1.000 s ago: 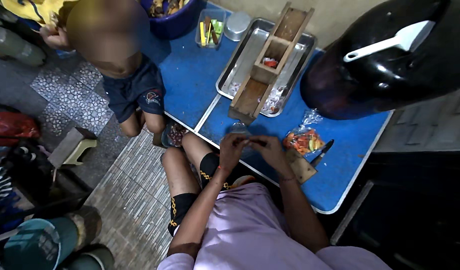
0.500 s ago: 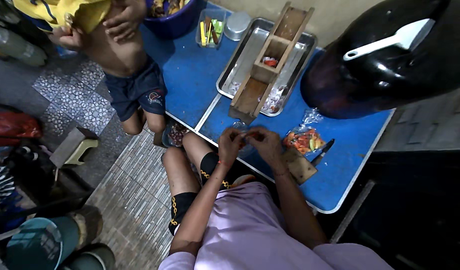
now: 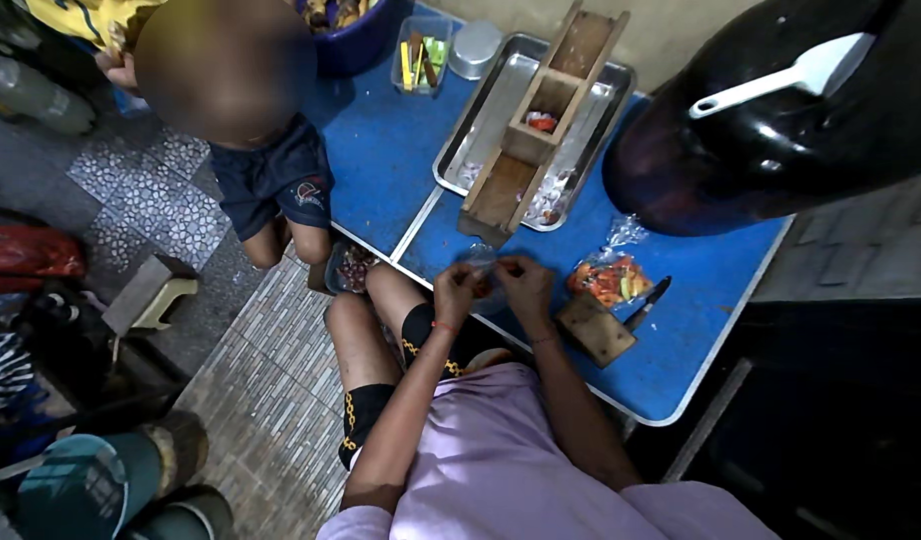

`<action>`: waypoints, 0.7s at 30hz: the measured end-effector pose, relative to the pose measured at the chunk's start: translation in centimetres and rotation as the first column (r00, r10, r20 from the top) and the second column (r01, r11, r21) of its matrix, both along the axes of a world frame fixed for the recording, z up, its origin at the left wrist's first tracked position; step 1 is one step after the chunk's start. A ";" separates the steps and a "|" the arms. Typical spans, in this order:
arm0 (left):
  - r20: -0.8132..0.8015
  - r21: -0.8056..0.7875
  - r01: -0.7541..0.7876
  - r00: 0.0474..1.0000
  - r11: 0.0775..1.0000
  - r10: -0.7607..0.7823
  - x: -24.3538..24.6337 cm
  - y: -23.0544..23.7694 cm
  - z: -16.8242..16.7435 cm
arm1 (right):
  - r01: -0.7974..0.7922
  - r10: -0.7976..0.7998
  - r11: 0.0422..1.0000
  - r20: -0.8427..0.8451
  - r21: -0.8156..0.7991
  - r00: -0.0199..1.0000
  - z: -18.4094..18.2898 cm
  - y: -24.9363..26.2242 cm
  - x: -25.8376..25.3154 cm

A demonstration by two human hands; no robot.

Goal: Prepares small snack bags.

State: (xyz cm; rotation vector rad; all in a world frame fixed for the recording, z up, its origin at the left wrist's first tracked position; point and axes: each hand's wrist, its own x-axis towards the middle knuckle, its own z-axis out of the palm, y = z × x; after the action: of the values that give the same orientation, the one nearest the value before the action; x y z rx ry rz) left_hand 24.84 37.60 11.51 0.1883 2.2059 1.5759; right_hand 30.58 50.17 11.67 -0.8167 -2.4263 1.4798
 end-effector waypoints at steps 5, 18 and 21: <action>-0.042 -0.073 0.026 0.999 0.997 -0.030 0.5 -0.1 -0.1 | -0.154 0.161 0.986 0.122 -0.066 0.979 -0.4 0.5 -0.3; 0.038 -0.276 0.159 0.987 0.948 -0.155 0.6 0.1 -1.8 | -0.400 0.300 0.908 0.475 0.124 0.827 -2.3 -1.7 -1.4; 0.024 -0.229 0.141 0.990 0.963 -0.139 0.7 0.2 -2.4 | -0.359 0.307 0.931 0.407 0.058 0.860 -2.3 -1.1 -1.0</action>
State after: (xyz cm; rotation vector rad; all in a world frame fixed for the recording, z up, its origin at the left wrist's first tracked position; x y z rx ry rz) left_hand 25.52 37.78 9.12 0.2620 2.2932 1.2335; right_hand 29.53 49.07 9.37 -0.7507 -3.0648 1.3389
